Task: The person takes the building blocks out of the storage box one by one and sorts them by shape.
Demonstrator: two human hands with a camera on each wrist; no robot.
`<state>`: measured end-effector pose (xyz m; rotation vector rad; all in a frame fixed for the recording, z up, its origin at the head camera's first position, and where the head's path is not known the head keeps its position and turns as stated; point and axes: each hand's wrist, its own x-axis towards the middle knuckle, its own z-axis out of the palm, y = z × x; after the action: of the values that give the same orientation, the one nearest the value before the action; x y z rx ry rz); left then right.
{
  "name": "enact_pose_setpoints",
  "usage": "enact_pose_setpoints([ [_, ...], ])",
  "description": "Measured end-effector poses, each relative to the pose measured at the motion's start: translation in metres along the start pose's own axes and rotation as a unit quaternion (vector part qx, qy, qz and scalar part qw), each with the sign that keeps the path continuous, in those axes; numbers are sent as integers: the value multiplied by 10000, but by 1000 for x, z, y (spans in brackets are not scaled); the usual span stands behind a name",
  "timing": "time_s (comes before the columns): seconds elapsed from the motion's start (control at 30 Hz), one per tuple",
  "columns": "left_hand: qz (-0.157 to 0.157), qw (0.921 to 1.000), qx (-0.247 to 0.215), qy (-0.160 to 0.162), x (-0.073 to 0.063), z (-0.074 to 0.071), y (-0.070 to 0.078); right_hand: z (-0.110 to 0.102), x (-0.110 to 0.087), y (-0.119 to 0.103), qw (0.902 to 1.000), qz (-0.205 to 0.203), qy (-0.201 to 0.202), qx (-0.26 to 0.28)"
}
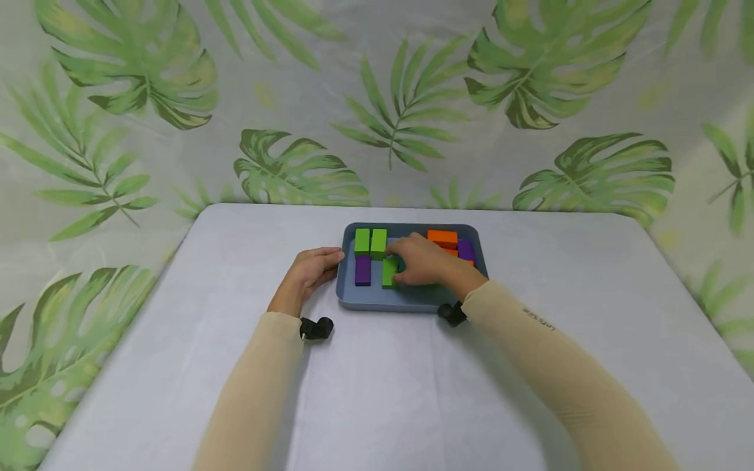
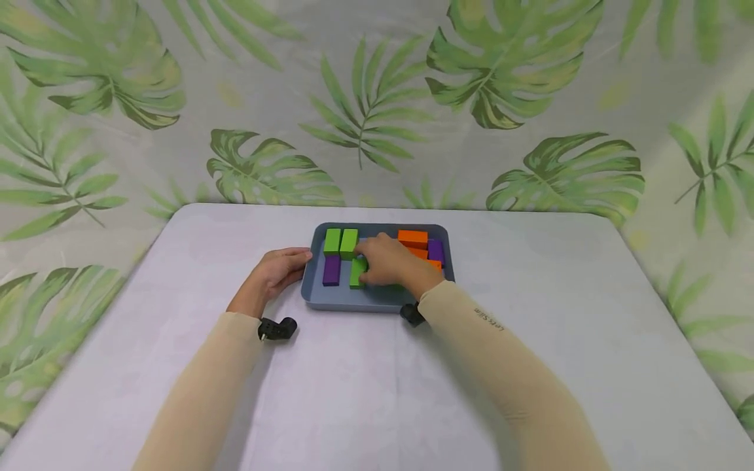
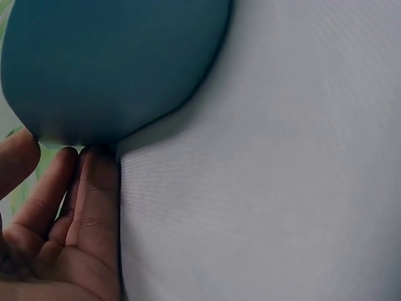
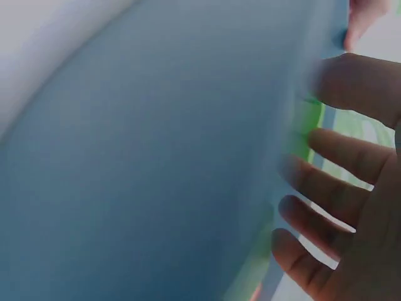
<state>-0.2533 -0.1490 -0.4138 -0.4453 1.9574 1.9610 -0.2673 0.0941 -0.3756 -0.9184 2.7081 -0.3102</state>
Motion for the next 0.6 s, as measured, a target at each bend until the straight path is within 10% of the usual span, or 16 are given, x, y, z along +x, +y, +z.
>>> enact_pose_setpoints([
  [0.6,61,9999,-18,-89,-1,-4,-6,20,3,-12,9977,245,195,-596],
])
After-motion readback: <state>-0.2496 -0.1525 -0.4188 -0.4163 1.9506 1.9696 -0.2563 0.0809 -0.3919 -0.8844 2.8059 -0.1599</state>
